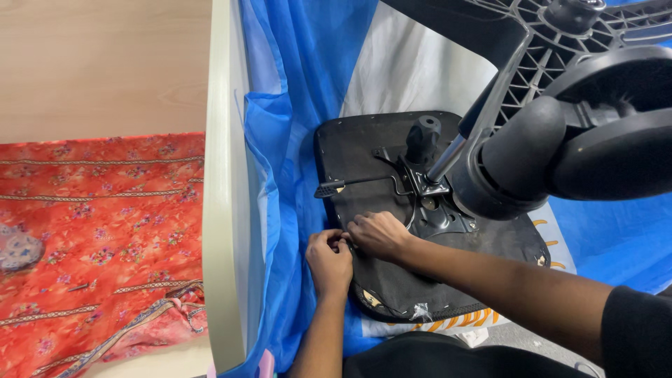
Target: The person works on an office chair seat placed upside down on the floor, unscrewing and removing screws from the metal mechanism plate under the seat with a screwdriver, handling the black plastic gas-lift cover and small screws, and tightening screws back into the seat plate.
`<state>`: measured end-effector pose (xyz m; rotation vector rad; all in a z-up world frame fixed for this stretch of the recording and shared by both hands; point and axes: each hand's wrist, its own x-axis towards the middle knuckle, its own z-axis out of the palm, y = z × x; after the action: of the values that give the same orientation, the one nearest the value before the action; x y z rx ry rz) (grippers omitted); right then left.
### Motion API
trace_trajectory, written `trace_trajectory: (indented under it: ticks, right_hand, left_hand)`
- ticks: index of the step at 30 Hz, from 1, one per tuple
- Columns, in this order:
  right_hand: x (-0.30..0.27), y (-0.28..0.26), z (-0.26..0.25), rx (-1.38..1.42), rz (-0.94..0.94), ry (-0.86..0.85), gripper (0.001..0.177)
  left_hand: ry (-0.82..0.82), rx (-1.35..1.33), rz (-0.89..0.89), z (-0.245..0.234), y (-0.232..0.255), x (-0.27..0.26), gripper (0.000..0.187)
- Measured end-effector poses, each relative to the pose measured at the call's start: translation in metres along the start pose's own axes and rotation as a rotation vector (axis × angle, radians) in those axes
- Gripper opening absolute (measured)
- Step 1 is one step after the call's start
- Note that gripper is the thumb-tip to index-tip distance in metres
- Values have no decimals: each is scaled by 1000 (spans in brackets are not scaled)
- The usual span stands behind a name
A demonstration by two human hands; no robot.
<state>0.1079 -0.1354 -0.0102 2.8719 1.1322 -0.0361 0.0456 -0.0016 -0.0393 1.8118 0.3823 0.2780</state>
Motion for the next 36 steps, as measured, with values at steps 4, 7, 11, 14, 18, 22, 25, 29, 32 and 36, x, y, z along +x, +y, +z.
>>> trace_trajectory:
  ticks: [4,7,11,14,18,22,25,29,32,36]
  right_hand:
    - [8,-5,-13,-27,162,-293,49]
    - [9,-5,-25,14,161,-314,49]
    - [2,0,-40,130,109,-263,43]
    - [3,4,-48,131,159,-327,41]
    - [2,3,-48,196,106,-241,37]
    - [-1,2,-35,183,64,-233,33]
    - [-3,2,-29,179,86,-184,26]
    - [2,-4,-29,137,228,-282,33]
    - [1,-4,-32,113,312,-345,40]
    - [-4,-5,-32,262,275,-35,35]
  left_hand:
    - [12,-47,21,1,-4,3,21]
    - [6,-20,44,3,-5,6,23]
    - [-30,34,15,4,-2,5,19]
    - [-45,61,22,5,1,2,16]
    - [-30,100,21,4,4,1,16]
    - [-21,70,-32,7,2,0,16]
    - [-11,57,-16,8,0,1,17]
    - [13,36,36,6,-2,3,23]
    - [-3,50,-18,9,-3,6,26]
    - [-18,69,-51,13,-9,8,31]
